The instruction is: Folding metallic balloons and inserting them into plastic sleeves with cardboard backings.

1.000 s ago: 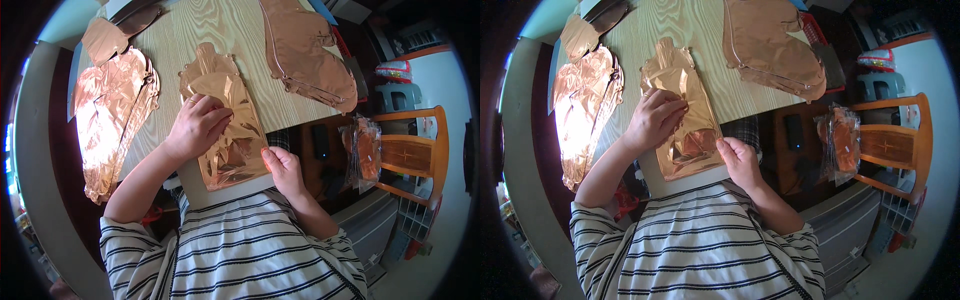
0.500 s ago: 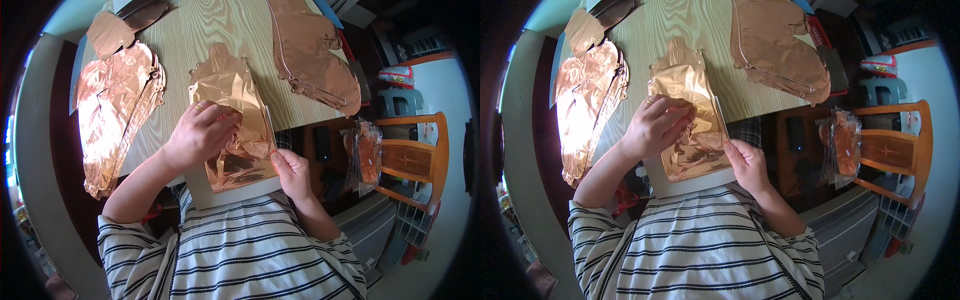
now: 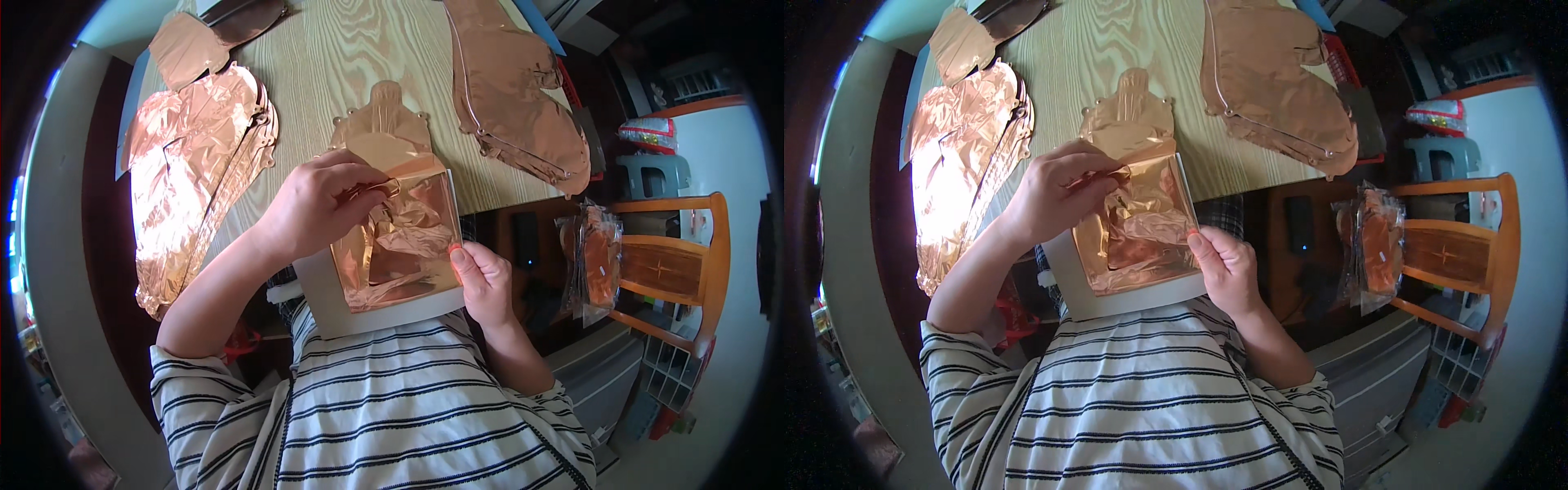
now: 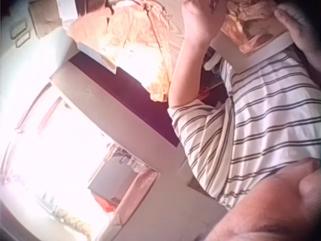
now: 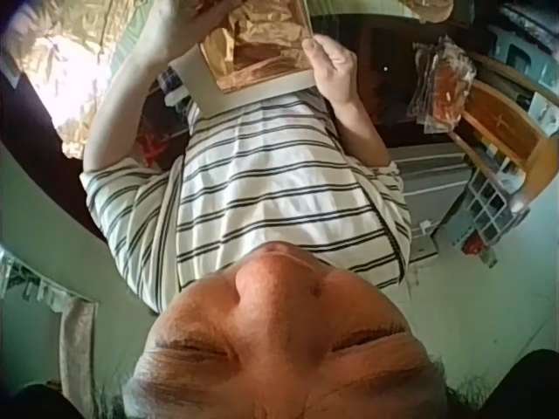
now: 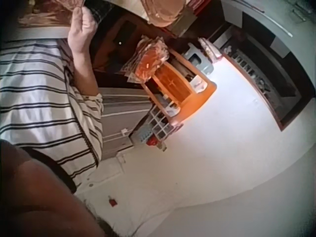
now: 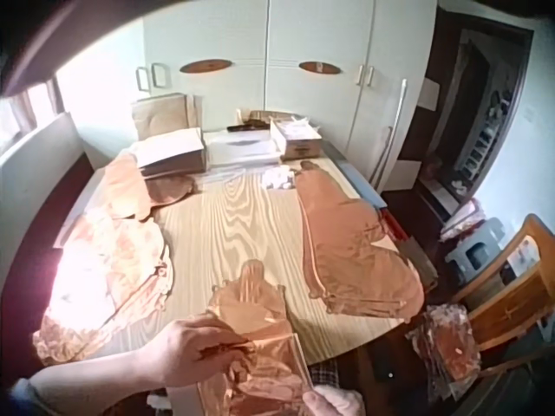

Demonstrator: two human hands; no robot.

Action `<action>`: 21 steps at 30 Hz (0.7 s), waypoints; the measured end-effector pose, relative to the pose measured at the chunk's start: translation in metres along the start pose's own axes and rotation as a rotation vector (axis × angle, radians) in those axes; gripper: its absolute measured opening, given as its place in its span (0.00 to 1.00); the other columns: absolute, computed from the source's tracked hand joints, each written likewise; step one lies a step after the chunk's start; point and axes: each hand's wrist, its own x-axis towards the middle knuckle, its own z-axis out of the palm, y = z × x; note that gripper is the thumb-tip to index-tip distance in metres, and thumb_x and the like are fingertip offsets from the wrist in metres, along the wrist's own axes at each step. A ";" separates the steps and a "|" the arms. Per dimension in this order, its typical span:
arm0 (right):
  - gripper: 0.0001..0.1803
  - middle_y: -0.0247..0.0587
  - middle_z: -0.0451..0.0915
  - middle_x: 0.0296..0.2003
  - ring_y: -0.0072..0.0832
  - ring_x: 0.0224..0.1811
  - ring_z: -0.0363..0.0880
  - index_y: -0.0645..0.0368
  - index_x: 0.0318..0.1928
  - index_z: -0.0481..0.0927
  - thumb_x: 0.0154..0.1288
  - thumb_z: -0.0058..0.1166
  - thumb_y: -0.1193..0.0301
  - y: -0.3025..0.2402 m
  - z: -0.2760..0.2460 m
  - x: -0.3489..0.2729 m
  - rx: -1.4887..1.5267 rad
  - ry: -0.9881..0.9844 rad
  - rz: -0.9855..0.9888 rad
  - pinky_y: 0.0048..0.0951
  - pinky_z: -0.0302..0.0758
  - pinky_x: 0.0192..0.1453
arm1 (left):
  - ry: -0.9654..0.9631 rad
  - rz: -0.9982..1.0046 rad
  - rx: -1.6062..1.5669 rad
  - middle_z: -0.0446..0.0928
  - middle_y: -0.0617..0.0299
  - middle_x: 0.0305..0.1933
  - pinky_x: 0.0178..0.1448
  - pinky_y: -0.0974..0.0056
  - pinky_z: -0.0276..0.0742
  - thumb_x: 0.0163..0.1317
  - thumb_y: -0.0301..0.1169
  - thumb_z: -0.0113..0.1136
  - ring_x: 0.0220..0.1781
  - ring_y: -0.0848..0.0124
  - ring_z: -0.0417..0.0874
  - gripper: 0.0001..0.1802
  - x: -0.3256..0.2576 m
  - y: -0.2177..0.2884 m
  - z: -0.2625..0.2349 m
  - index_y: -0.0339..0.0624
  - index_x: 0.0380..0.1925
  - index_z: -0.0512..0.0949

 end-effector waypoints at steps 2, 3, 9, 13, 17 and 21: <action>0.12 0.30 0.67 0.18 0.14 0.22 0.62 0.65 0.35 0.80 0.75 0.57 0.68 -0.004 -0.001 0.001 0.006 -0.006 -0.016 0.21 0.63 0.25 | -0.015 -0.025 -0.033 0.82 0.55 0.38 0.40 0.64 0.82 0.62 0.25 0.67 0.35 0.67 0.86 0.11 0.000 0.007 -0.007 0.34 0.43 0.85; 0.12 0.30 0.68 0.18 0.14 0.22 0.62 0.65 0.35 0.81 0.74 0.58 0.69 -0.007 -0.003 0.001 0.008 -0.015 -0.021 0.21 0.63 0.25 | -0.036 -0.057 -0.041 0.83 0.56 0.39 0.41 0.65 0.82 0.62 0.24 0.66 0.36 0.69 0.85 0.10 0.000 0.012 -0.011 0.34 0.44 0.85; 0.09 0.33 0.71 0.18 0.15 0.21 0.65 0.66 0.38 0.83 0.72 0.59 0.71 -0.034 -0.012 0.002 0.000 -0.024 -0.124 0.21 0.65 0.25 | -0.077 -0.189 -0.040 0.84 0.61 0.35 0.40 0.70 0.77 0.63 0.24 0.67 0.35 0.78 0.82 0.08 0.000 0.052 -0.041 0.35 0.41 0.85; 0.07 0.34 0.73 0.18 0.15 0.20 0.67 0.65 0.38 0.84 0.71 0.60 0.73 -0.058 -0.020 -0.002 0.003 -0.005 -0.236 0.21 0.66 0.25 | -0.120 -0.311 -0.086 0.84 0.66 0.31 0.38 0.73 0.75 0.64 0.25 0.67 0.32 0.83 0.78 0.06 -0.003 0.092 -0.062 0.33 0.39 0.85; 0.07 0.36 0.75 0.18 0.16 0.20 0.69 0.65 0.38 0.84 0.71 0.60 0.73 -0.093 -0.035 -0.017 -0.013 0.003 -0.266 0.21 0.67 0.25 | -0.188 -0.344 -0.244 0.82 0.67 0.28 0.32 0.76 0.73 0.67 0.28 0.66 0.28 0.86 0.76 0.08 -0.003 0.126 -0.076 0.31 0.37 0.84; 0.09 0.37 0.74 0.18 0.17 0.19 0.68 0.66 0.37 0.83 0.72 0.58 0.71 -0.114 -0.043 -0.022 -0.113 0.018 -0.133 0.23 0.65 0.24 | -0.291 -0.326 -0.193 0.80 0.65 0.23 0.28 0.74 0.72 0.68 0.32 0.64 0.23 0.83 0.75 0.11 0.016 0.110 -0.070 0.32 0.36 0.84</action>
